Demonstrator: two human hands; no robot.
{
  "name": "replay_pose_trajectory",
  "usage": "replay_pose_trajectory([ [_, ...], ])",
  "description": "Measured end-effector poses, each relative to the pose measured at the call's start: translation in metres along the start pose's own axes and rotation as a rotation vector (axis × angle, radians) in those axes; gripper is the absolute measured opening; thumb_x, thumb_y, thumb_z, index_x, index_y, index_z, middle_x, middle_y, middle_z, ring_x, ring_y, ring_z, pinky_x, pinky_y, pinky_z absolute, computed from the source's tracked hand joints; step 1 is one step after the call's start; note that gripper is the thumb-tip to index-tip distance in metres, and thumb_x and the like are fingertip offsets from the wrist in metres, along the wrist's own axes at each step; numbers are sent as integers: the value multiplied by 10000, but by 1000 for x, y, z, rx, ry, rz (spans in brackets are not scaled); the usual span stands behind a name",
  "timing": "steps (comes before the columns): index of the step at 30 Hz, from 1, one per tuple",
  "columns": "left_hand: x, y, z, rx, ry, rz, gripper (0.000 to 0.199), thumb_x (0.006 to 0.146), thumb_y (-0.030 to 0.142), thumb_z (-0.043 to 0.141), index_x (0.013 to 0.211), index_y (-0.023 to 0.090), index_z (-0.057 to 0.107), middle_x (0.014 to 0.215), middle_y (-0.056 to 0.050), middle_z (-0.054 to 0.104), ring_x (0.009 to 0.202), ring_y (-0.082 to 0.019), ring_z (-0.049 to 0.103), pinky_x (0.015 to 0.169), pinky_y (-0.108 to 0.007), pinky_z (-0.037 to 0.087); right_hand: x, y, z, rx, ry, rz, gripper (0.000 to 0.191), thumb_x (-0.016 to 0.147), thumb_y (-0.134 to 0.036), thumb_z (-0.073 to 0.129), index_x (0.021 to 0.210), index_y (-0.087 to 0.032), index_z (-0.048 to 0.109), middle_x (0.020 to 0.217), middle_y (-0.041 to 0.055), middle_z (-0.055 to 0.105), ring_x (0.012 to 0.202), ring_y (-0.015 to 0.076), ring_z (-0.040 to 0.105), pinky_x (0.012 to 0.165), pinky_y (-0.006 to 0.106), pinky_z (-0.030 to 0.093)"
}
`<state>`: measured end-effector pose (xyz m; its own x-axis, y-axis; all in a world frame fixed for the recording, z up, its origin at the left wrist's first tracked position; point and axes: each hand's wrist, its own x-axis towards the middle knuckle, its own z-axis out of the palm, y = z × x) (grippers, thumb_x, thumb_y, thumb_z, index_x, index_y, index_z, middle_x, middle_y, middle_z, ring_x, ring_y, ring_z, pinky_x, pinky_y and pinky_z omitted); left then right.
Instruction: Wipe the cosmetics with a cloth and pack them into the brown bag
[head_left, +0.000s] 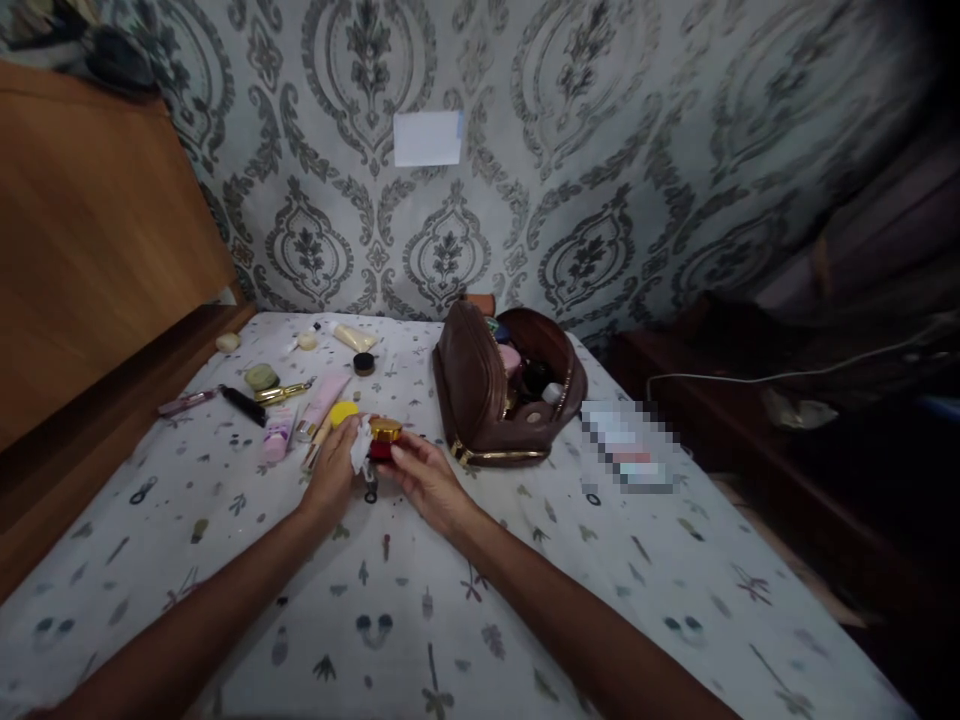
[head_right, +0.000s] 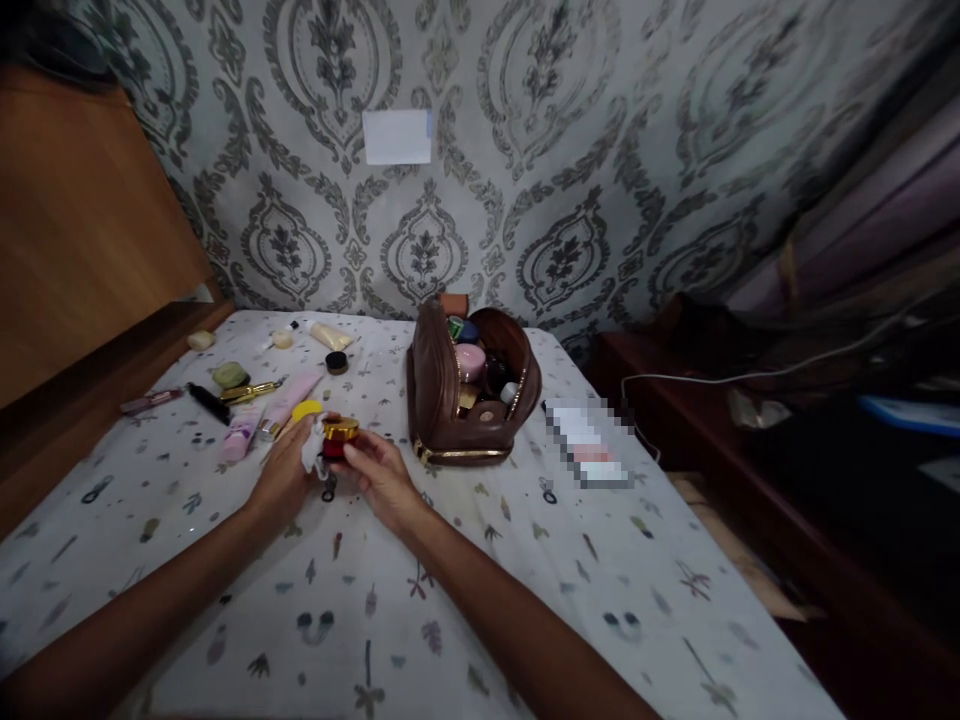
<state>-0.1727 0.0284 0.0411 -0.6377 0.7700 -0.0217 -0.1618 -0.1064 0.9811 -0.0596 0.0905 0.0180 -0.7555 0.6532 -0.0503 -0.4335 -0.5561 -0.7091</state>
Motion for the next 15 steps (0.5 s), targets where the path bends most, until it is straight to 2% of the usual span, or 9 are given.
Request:
replay_pose_trajectory([
  [4, -4, 4, -3, 255, -86, 124, 496, 850, 610, 509, 1045, 194, 696, 1045, -72, 708, 1013, -239, 633, 896, -344, 477, -1, 3, 2, -66, -55, -21, 531, 578, -271, 894, 1064, -196, 694, 983, 7, 713, 840, 132, 657, 709, 213, 553],
  [8, -5, 4, -3, 288, -165, 168, 463, 859, 589, 509, 1007, 200, 713, 998, -62, 718, 951, -236, 646, 904, -350, 478, -2, 7, -1, -108, 7, -58, 618, 541, -290, 911, 1087, -210, 634, 950, -3, 708, 773, 139, 651, 595, 209, 535],
  [11, -4, 5, -3, 223, -109, 121, 405, 814, 566, 585, 932, 201, 714, 935, -51, 718, 900, -227, 653, 826, -314, 501, -3, 7, -3, -64, 50, -48, 666, 523, -314, 925, 1074, -243, 556, 949, -21, 705, 745, 137, 670, 531, 193, 510],
  [15, -2, 3, -3, 56, 44, -40, 350, 682, 466, 731, 907, 200, 695, 883, -32, 713, 806, -211, 663, 637, -267, 519, -4, 6, -2, -48, -37, 14, 523, 620, -451, 868, 946, -223, 529, 822, -18, 711, 624, 130, 677, 522, 197, 482],
])
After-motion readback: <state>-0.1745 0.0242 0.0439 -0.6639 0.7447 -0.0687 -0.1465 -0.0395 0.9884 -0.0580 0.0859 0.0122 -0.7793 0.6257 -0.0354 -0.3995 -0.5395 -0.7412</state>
